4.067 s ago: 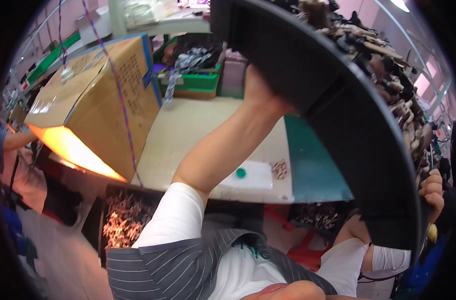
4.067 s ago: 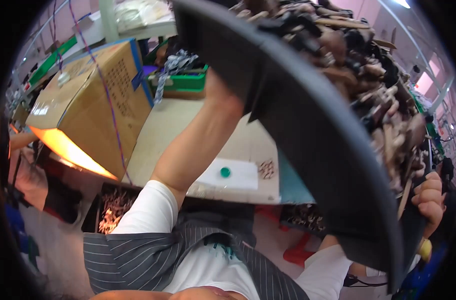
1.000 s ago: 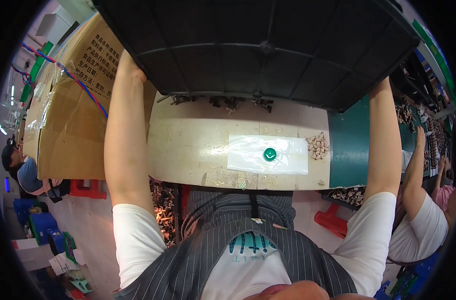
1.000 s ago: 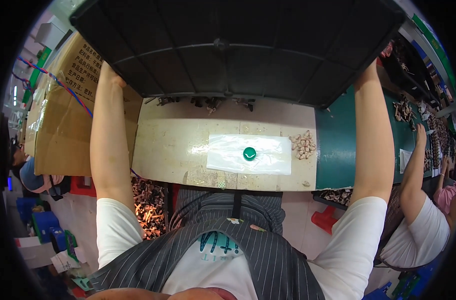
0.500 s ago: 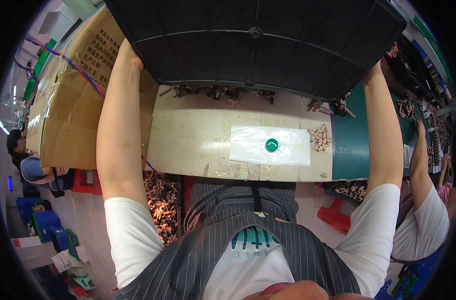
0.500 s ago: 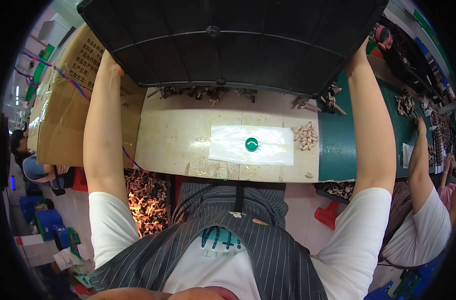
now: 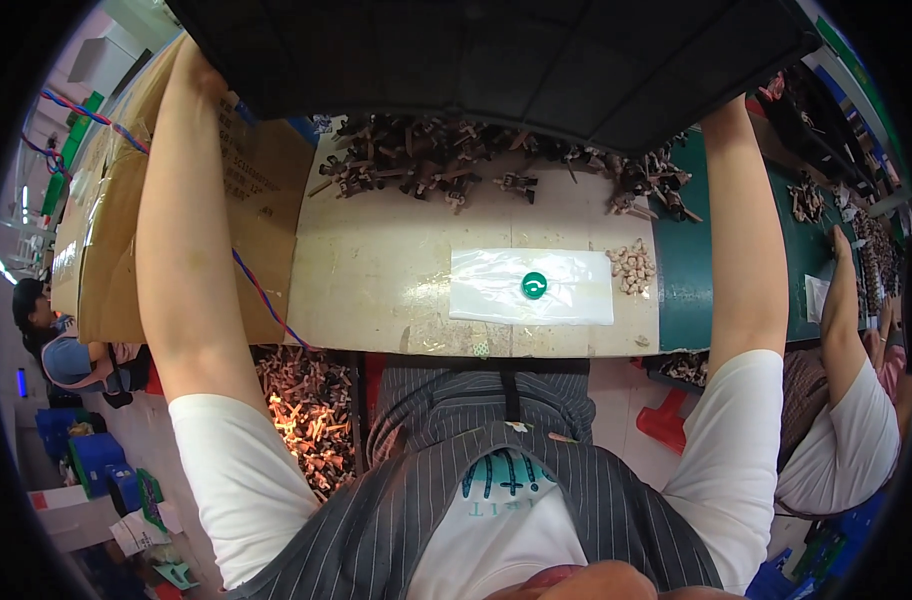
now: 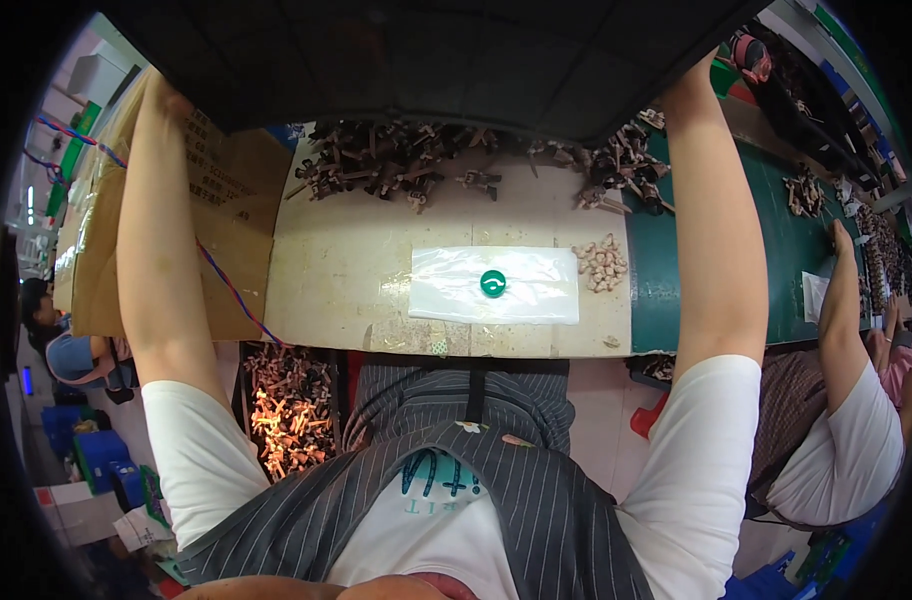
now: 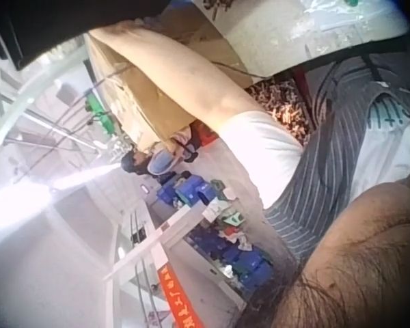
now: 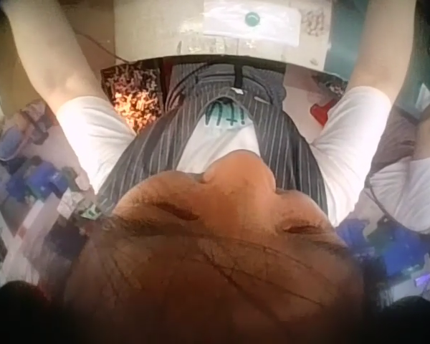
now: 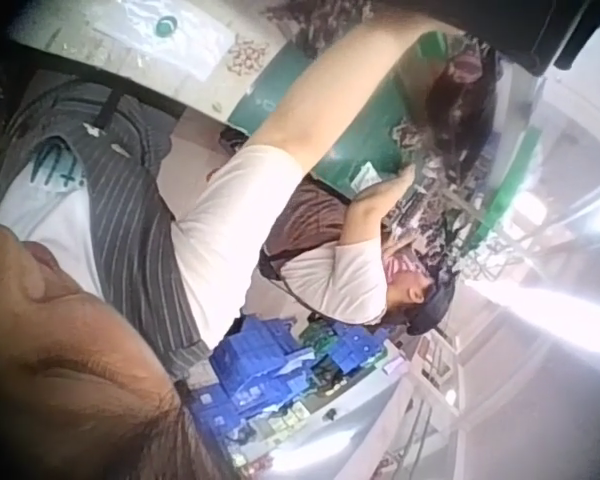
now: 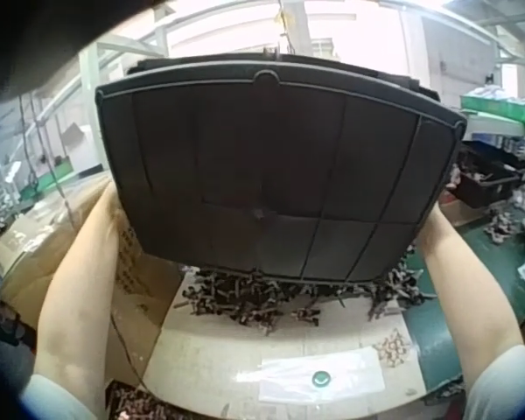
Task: The person assembles small plastic figurines by gluing plastic toy parts together on an assembly mat with a glue bottle.
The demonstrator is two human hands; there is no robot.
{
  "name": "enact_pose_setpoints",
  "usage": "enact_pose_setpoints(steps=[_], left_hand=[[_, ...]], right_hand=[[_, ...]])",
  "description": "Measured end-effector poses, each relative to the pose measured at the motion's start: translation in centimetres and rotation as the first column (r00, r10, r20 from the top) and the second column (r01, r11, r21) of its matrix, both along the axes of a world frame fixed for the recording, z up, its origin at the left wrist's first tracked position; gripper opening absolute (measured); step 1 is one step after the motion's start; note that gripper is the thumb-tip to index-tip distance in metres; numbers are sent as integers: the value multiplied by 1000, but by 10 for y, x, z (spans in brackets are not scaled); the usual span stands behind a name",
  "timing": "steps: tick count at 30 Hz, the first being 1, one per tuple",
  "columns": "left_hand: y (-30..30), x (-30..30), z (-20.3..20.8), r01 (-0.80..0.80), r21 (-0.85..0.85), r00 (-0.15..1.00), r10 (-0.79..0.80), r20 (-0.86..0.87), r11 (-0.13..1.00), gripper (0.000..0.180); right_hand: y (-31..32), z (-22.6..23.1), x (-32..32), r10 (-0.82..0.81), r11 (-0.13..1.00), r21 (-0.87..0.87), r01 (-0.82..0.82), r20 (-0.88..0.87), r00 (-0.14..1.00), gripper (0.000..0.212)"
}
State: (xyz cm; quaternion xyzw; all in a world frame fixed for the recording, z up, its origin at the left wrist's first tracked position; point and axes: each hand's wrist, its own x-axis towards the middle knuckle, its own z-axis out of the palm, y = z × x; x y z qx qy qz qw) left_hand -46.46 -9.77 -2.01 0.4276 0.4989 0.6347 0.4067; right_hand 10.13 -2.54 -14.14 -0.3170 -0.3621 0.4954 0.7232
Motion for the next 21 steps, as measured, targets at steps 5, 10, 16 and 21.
enact_pose_setpoints(steps=[5, 10, 16, 21], left_hand=[[-1, -13, 2, -66, -23, 998, 65, -15, 998, 46], [18, -13, -5, -57, -221, 998, 64, 25, 974, 44], [47, -30, 13, -15, -240, 1000, 15, -1, 971, 42], [81, -132, 66, -62, -240, 997, 49, -59, 969, 40]], right_hand=[[-22, 2, -46, 34, 999, -13, -35, -36, 999, 56], [-44, 10, -70, 12, 1000, -18, -13, -61, 998, 55], [-54, 16, -70, -25, 1000, -21, 23, -95, 995, 54], [-55, 19, -104, 36, 999, -7, -37, -122, 992, 53]])
